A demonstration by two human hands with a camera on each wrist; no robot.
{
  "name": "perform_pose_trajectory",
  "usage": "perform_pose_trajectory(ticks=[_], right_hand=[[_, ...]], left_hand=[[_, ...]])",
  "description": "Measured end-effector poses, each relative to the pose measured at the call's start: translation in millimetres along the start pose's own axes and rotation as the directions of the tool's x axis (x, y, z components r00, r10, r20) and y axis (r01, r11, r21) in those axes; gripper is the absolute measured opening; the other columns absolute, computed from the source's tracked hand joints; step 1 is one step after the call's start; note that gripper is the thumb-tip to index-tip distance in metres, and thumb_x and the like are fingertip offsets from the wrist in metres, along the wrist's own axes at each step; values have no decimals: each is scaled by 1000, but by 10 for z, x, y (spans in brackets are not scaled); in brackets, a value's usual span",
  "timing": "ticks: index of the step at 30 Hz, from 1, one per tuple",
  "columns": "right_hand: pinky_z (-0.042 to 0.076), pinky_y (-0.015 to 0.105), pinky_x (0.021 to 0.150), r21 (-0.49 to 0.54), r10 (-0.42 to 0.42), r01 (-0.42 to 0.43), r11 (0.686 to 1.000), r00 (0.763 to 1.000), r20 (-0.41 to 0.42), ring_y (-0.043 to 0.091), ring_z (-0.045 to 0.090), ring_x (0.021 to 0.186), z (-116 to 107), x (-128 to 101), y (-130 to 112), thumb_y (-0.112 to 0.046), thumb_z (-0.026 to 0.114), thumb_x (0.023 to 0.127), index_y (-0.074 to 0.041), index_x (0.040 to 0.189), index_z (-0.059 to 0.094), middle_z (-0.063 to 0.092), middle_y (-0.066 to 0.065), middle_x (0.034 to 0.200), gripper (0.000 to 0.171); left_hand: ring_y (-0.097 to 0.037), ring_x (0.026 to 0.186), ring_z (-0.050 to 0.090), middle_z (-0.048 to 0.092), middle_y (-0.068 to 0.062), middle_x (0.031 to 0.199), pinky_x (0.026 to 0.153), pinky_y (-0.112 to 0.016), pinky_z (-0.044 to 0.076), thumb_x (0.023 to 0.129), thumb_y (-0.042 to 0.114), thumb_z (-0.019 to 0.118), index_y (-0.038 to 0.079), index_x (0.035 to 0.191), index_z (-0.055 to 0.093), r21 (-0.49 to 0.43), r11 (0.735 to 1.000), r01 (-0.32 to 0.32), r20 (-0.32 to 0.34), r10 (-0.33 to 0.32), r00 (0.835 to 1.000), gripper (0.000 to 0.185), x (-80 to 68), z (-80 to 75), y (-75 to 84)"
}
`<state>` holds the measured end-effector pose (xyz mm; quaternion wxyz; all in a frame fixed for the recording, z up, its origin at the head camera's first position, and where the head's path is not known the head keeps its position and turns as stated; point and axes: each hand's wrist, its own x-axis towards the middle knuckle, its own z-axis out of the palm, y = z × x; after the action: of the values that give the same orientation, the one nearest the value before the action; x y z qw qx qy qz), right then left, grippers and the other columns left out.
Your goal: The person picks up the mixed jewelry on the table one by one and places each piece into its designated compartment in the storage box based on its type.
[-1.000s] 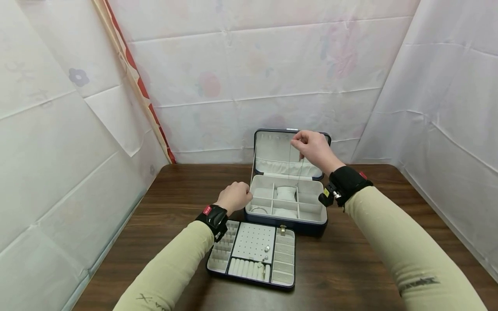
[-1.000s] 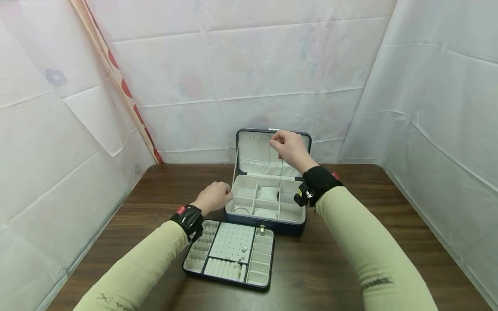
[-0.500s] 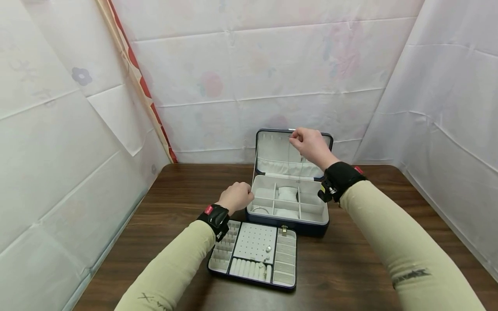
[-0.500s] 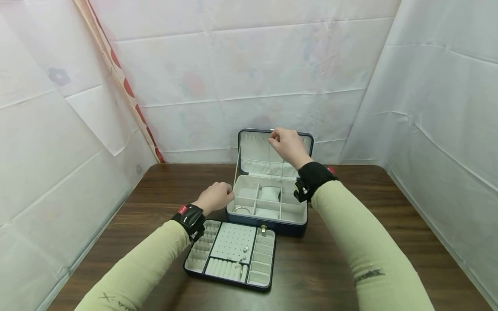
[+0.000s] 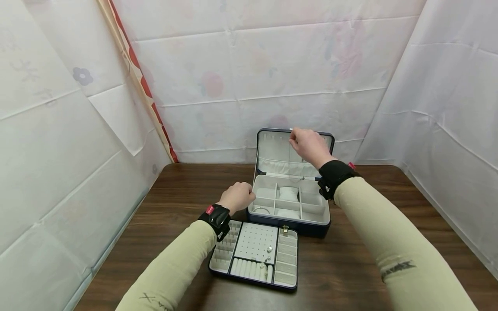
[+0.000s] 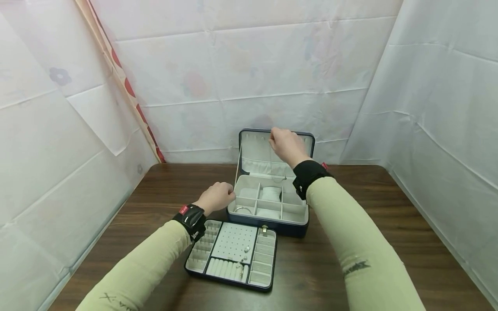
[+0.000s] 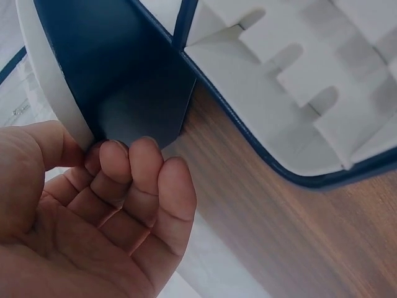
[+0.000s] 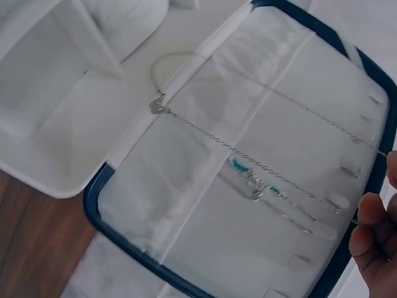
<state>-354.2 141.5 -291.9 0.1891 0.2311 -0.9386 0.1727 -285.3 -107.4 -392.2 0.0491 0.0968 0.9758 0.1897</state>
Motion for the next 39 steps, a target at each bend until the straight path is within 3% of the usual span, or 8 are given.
perform_pose_trajectory(ticks=[6,12,23,26,30,39], right_hand=[[45,40,61,-115,-63,58,992,997,-35,26,58,65,50,1,51,-13,58,105,-7,101,62,65,11,82,8],[26,34,56,-250,-132,106,963,987,-89,23,40,52,101,15,81,-11,53,107,-8,84,48,43,5,61,23],[21,34,59,-421,-209,159,893,975,-75,19,28,55,122,26,91,2,44,107,-6,86,45,37,5,61,23],[23,35,60,-444,-207,151,883,975,-81,21,32,55,138,28,107,4,47,106,-5,87,48,44,8,63,21],[35,37,59,-483,-214,146,863,973,-89,25,45,56,170,36,130,5,52,103,-4,90,52,56,12,69,16],[44,40,62,-558,-240,151,816,967,-90,27,51,59,227,53,151,3,56,102,-1,91,52,57,14,72,13]], left_hand=[[-15,51,36,36,2,59,50,-30,28,102,17,55,14,65,45,-2,1000,-6,-3,6,1000,39,-18,-1,8],[-15,51,36,36,2,59,50,-30,28,101,16,55,13,65,45,4,1000,-8,-5,8,1000,37,-36,-6,26],[-15,53,39,40,1,62,51,-31,31,102,16,54,13,67,48,0,1000,2,13,-2,1000,35,-35,3,40],[-15,54,40,40,1,62,51,-31,31,101,16,54,13,67,48,3,1000,-6,9,6,1000,35,-31,23,26],[-15,54,40,41,1,62,51,-31,31,101,15,55,14,67,49,6,1000,-18,9,18,1000,35,-33,37,19],[-15,56,42,43,1,64,52,-30,32,102,16,54,14,69,51,7,999,-33,15,33,999,34,-57,25,46]])
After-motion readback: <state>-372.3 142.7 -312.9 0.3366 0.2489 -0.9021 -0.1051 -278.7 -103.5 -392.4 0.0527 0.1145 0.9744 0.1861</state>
